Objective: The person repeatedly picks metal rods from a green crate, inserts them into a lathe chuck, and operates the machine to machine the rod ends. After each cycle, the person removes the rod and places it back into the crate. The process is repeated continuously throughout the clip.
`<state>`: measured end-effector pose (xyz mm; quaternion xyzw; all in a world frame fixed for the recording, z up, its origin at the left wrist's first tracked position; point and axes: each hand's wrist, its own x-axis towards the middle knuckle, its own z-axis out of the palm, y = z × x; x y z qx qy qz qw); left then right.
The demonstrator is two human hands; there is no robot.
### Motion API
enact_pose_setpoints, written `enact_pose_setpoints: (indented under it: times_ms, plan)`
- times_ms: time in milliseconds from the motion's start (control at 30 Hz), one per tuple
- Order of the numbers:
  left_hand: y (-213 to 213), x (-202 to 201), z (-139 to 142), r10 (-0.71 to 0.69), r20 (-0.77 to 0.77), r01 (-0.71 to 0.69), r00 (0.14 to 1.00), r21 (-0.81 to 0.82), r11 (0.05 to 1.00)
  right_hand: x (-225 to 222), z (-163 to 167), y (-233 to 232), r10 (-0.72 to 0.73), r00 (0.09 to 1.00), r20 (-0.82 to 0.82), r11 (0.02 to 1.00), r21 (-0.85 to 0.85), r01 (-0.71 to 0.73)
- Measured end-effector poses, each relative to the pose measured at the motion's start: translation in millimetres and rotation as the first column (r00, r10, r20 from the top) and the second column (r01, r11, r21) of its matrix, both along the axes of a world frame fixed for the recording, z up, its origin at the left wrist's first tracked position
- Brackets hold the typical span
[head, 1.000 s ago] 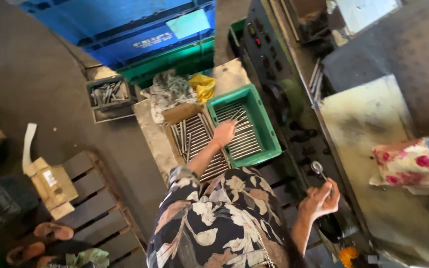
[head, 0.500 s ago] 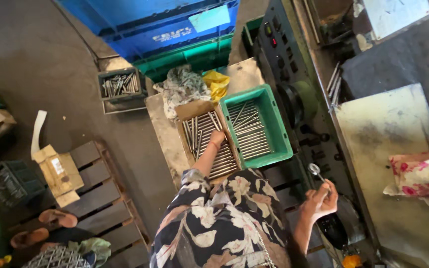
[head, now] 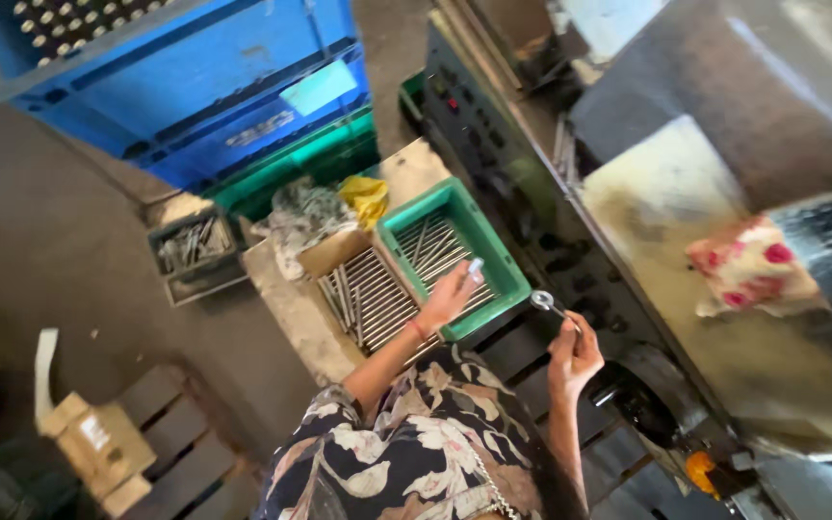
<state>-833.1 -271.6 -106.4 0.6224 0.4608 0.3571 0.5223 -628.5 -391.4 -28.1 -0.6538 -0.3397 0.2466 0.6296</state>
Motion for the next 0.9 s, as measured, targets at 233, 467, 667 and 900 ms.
enact_pose_setpoints:
  times_ms: [233,467,667,900]
  plan:
    - [-43.6,130.3,60.8,-0.449,0.359,0.414,0.818,0.174,0.893,42.9,31.6,-26.8,-0.089,0.964,-0.249,0.974,0.181,0.137]
    - [-120.1,205.8,111.6,-0.315,0.77,0.722,0.555,-0.258,0.642,99.9,29.8,-116.4,-0.285,0.954,0.092,0.951,0.149,0.27]
    - [-187.4,255.1,120.3,-0.505,0.313,0.453,0.804,0.227,0.862,134.5,23.7,-195.0,-0.298,0.953,0.053,0.941,0.183,0.284]
    - [-215.3,258.0,137.0,-0.741,-0.336,0.609,0.581,0.784,0.122,195.5,2.2,-294.6,0.036,0.264,-0.964,0.981,-0.016,-0.193]
